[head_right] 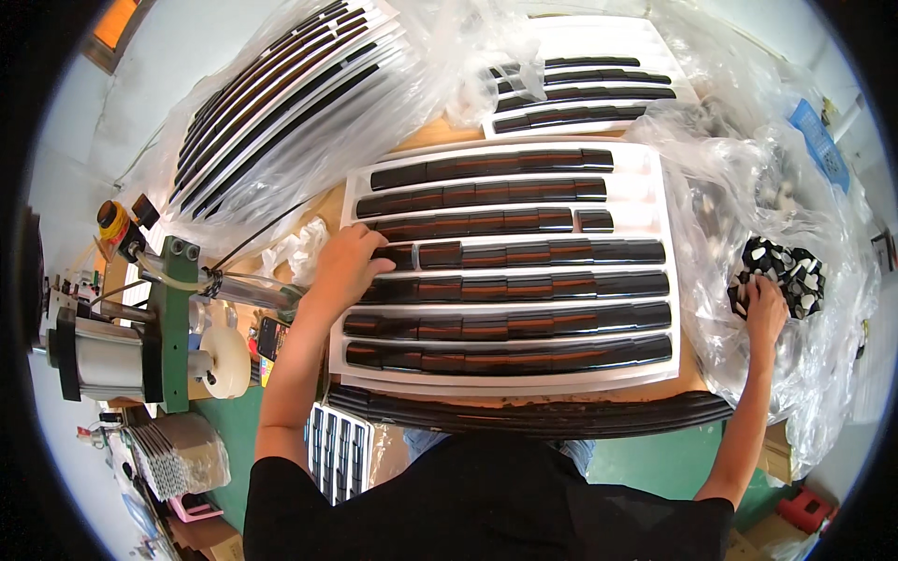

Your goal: The recorder is manually attaching white plastic end caps to black rectangular profiles and organizing them into a foam tray at a workshop table.

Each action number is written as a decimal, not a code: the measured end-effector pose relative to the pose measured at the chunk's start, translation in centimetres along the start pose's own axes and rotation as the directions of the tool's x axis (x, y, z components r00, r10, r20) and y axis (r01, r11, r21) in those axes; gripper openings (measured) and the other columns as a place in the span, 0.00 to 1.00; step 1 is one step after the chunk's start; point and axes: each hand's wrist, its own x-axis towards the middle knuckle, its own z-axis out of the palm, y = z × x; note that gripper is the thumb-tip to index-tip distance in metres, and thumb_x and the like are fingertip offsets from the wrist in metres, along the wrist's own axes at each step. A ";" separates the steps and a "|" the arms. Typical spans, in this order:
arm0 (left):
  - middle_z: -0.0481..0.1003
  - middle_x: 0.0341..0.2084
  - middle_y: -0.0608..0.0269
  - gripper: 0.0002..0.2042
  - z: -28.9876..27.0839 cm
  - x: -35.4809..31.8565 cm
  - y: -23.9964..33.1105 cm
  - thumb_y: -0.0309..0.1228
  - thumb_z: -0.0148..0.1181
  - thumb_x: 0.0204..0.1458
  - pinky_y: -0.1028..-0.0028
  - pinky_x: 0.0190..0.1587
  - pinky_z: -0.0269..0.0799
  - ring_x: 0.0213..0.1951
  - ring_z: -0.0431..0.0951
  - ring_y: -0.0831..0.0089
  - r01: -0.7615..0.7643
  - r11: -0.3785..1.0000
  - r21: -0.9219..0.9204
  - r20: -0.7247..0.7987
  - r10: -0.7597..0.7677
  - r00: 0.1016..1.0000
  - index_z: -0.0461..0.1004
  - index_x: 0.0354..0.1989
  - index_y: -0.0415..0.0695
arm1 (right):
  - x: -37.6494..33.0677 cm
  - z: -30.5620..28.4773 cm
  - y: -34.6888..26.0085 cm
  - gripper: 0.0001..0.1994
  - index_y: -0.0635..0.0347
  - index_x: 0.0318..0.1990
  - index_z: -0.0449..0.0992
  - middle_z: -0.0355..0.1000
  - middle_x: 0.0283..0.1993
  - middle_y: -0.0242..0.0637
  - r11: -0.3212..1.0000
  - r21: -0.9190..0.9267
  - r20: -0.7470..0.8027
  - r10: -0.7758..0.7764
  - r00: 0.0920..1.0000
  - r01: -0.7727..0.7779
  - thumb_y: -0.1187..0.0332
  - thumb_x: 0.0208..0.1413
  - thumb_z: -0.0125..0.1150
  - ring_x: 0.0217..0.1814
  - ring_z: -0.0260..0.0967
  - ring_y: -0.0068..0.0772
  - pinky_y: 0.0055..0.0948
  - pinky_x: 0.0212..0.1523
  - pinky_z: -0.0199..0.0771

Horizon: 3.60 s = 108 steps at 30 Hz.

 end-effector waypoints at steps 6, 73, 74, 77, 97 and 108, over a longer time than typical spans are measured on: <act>0.71 0.30 0.62 0.12 1.0 0.0 -0.6 0.30 0.66 0.37 0.66 0.40 0.67 0.39 0.70 0.60 -0.076 0.997 -0.018 -0.034 0.075 0.997 0.73 0.31 0.43 | 0.9 2.3 3.4 0.12 0.59 0.42 0.70 0.70 0.37 0.48 0.955 0.118 0.051 0.268 0.962 -0.272 0.62 0.59 0.47 0.39 0.69 0.50 0.42 0.37 0.65; 0.73 0.34 0.63 0.16 0.3 -4.8 16.2 0.26 0.63 0.48 0.85 0.32 0.67 0.30 0.71 0.83 -0.014 -0.028 -1.000 -0.012 -0.068 0.998 0.68 0.45 0.39 | -10.3 -12.3 -24.9 0.14 0.68 0.45 0.71 0.66 0.35 0.31 -0.230 0.906 0.287 -0.280 0.916 -0.355 0.78 0.49 0.61 0.34 0.68 0.19 0.20 0.36 0.71; 0.73 0.34 0.63 0.16 0.4 -5.1 15.7 0.26 0.63 0.48 0.85 0.32 0.67 0.30 0.71 0.83 -0.013 -0.027 -1.000 -0.012 -0.068 0.998 0.68 0.45 0.39 | -10.1 -12.7 -24.9 0.14 0.68 0.45 0.71 0.66 0.35 0.31 -0.231 0.906 0.288 -0.279 0.916 -0.355 0.78 0.49 0.61 0.34 0.68 0.19 0.20 0.36 0.71; 0.72 0.38 0.63 0.18 -0.2 -5.4 14.8 0.25 0.67 0.43 0.80 0.41 0.68 0.39 0.72 0.81 0.119 0.171 -0.978 0.132 0.063 0.989 0.69 0.43 0.39 | -9.7 -13.5 -25.0 0.15 0.67 0.44 0.72 0.65 0.34 0.29 -0.127 0.926 0.297 -0.333 0.895 -0.354 0.78 0.47 0.63 0.34 0.66 0.18 0.19 0.39 0.70; 0.71 0.15 0.58 0.06 0.1 -5.4 17.3 0.26 0.49 0.57 0.76 0.20 0.64 0.15 0.70 0.70 -0.133 0.486 -0.864 -0.144 0.015 0.989 0.67 0.31 0.36 | -10.8 -10.7 -25.8 0.10 0.64 0.41 0.71 0.70 0.34 0.30 -0.187 0.692 0.504 -0.565 0.653 -0.697 0.75 0.51 0.61 0.35 0.69 0.17 0.18 0.37 0.71; 0.70 0.15 0.56 0.07 -0.2 -5.8 18.0 0.25 0.49 0.57 0.74 0.18 0.62 0.14 0.69 0.69 -0.178 0.537 -0.824 -0.228 -0.027 0.973 0.66 0.27 0.36 | -11.1 -11.2 -25.9 0.08 0.65 0.40 0.71 0.72 0.32 0.33 -0.249 0.682 0.467 -0.575 0.672 -0.687 0.77 0.51 0.60 0.32 0.71 0.20 0.20 0.35 0.74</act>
